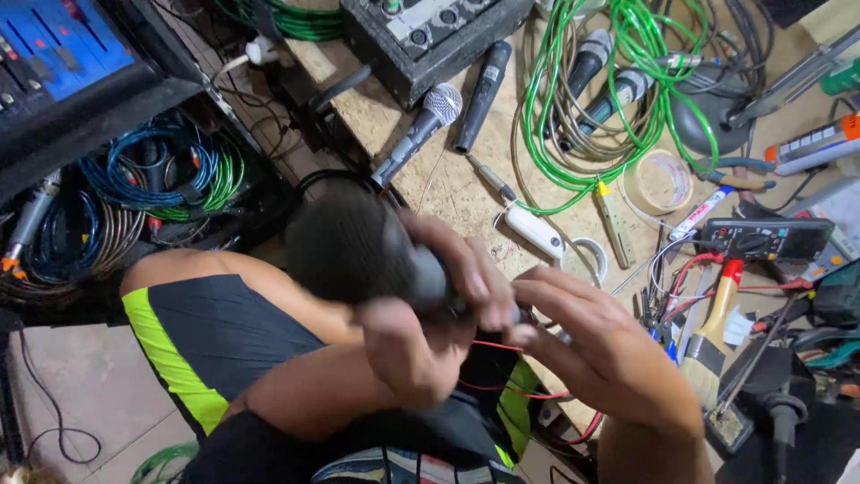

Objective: Testing and troubleshooting various microphones using a mixer, multimeter, and contact cleaner.

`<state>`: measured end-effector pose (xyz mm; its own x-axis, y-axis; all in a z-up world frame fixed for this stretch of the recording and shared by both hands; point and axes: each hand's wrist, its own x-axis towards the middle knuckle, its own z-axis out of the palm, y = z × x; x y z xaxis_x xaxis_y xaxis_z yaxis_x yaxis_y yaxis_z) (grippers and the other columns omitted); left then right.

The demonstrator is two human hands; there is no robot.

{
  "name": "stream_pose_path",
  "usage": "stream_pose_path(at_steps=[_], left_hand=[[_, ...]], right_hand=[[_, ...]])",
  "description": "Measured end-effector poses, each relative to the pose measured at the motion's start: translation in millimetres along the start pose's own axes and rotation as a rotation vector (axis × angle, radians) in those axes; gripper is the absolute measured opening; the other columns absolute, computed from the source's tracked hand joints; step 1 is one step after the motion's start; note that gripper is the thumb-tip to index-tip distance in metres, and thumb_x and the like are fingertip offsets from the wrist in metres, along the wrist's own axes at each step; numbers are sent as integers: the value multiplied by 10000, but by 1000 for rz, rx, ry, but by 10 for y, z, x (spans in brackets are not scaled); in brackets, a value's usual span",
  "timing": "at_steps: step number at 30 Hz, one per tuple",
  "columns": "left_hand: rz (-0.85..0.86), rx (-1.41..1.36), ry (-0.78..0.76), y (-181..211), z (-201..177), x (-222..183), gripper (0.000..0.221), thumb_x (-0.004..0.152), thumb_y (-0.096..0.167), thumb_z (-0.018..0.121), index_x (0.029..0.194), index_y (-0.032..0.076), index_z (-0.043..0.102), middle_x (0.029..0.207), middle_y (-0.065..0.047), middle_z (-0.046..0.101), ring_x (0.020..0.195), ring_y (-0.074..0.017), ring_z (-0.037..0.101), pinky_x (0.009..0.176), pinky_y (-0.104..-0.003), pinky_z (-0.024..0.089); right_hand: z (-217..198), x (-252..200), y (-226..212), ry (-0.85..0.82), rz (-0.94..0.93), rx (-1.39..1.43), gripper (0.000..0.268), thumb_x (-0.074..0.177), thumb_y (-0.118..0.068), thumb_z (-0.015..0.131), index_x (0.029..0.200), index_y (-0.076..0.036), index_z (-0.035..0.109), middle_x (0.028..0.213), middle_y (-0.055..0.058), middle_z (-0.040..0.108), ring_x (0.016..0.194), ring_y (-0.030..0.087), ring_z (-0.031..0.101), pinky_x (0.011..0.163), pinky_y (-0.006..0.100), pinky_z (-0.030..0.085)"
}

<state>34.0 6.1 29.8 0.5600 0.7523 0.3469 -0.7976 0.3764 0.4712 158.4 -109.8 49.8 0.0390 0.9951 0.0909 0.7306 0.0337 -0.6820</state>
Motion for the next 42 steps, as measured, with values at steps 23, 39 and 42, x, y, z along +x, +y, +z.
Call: stream_pose_path(at_steps=[23, 39, 42], left_hand=[[145, -188, 199, 82, -470, 555, 542, 1036, 595, 412, 1231, 115, 570, 878, 8, 516, 595, -129, 411, 514, -283, 369], [35, -249, 141, -174, -405, 411, 541, 1017, 632, 424, 1206, 141, 547, 835, -11, 448, 533, -107, 345, 466, -249, 320], [23, -246, 136, -139, -345, 393, 543, 1008, 651, 414, 1182, 159, 567, 815, 4, 424, 517, -91, 315, 447, -238, 289]], right_hand=[[346, 125, 88, 245, 281, 42, 322, 1001, -265, 587, 1262, -77, 567, 862, 39, 598, 726, 219, 545, 678, 347, 447], [265, 192, 89, 135, 171, 306, 329, 1053, -309, 474, 1186, -64, 650, 737, 18, 524, 653, 156, 456, 602, 296, 393], [304, 179, 63, 156, 149, 276, 371, 1050, -310, 475, 1274, -55, 623, 719, 23, 507, 617, 164, 451, 589, 299, 382]])
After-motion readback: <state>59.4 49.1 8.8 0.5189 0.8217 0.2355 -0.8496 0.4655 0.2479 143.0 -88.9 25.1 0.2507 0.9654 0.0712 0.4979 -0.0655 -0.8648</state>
